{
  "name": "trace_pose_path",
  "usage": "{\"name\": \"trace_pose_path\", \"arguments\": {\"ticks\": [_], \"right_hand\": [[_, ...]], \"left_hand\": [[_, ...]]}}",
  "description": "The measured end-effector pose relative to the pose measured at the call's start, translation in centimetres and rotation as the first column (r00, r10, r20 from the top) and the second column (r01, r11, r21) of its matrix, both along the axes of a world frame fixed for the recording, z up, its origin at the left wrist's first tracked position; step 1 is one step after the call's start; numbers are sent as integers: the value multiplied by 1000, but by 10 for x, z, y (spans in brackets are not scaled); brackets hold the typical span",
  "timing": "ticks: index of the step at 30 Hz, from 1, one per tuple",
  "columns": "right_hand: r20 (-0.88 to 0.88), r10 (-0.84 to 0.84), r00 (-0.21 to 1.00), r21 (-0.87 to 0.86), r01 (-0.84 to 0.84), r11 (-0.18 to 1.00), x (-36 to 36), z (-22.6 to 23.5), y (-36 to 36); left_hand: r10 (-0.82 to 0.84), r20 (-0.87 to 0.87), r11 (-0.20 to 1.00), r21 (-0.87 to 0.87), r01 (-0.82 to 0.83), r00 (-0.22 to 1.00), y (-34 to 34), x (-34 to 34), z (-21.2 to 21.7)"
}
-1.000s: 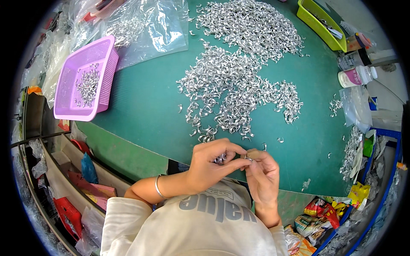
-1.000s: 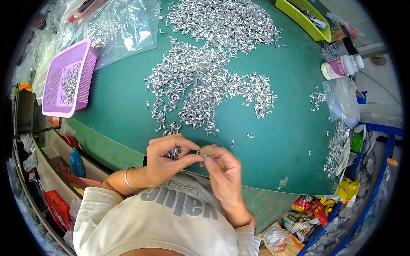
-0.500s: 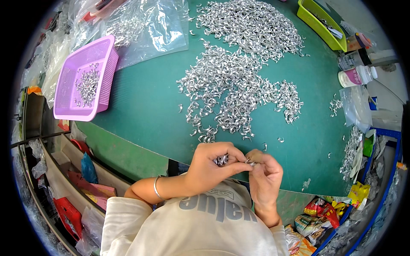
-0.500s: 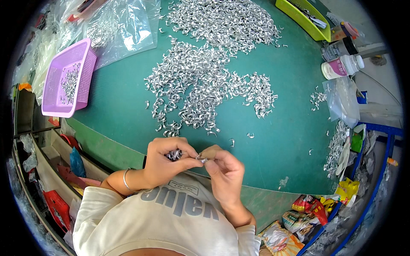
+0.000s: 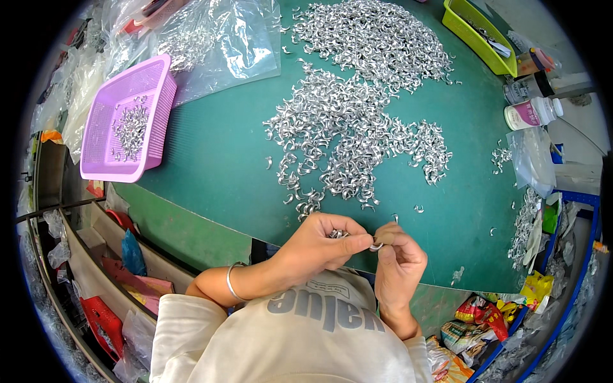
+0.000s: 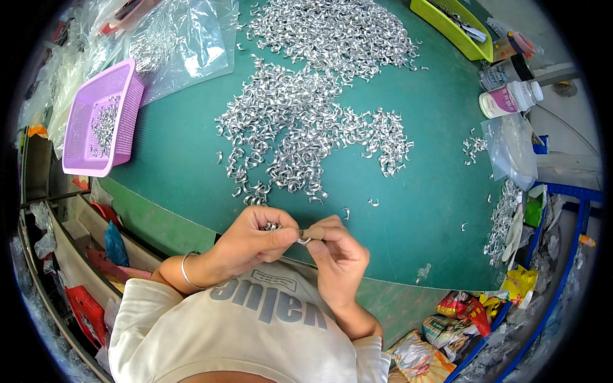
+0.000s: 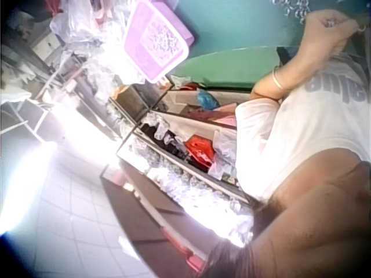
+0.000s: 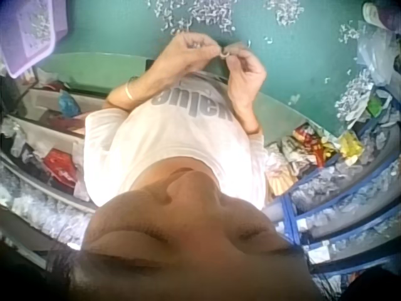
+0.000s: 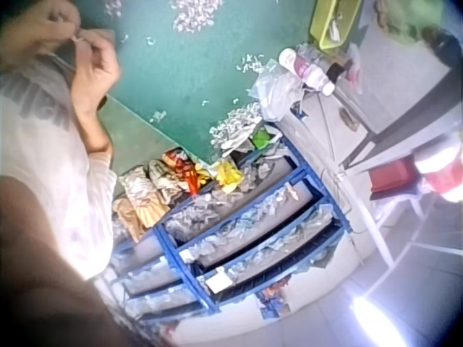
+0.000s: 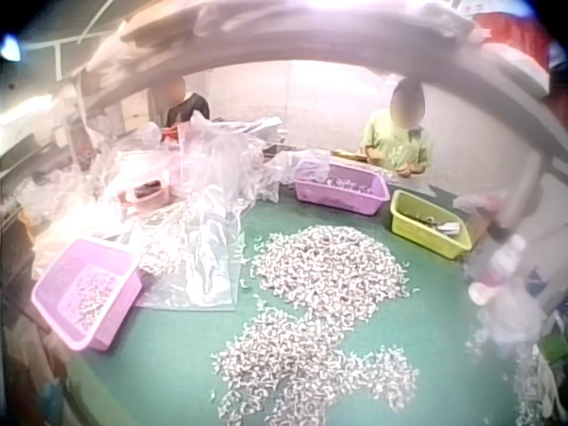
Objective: The person sorts small metal components from a large pile on a green workbench, picking them up by hand to check them before placing them into a pink basket.
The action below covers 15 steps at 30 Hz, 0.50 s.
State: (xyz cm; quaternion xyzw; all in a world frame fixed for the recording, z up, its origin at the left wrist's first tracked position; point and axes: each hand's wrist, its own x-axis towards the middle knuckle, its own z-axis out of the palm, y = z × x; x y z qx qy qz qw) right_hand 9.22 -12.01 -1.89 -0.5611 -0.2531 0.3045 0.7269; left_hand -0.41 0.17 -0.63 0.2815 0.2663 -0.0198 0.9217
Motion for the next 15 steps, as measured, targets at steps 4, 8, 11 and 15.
{"name": "trace_pose_path", "arguments": {"ticks": [4, 8, 11, 15], "right_hand": [[10, -92, 996, -56, 93, 994, 2, 0, 3], [428, -115, 897, -314, 267, 911, 22, -2, 3], [751, 128, 647, -407, 302, 862, 30, -8, 5], [835, 274, 478, -486, 406, 774, 28, -20, 18]], "left_hand": [[27, 107, 981, -195, -6, 994, 2, -1, -12], [145, 305, 974, -213, -81, 941, 16, -11, -16], [193, 223, 981, -69, -182, 956, 21, -10, -19], [262, 110, 965, -30, -260, 959, 14, -7, -24]]}}
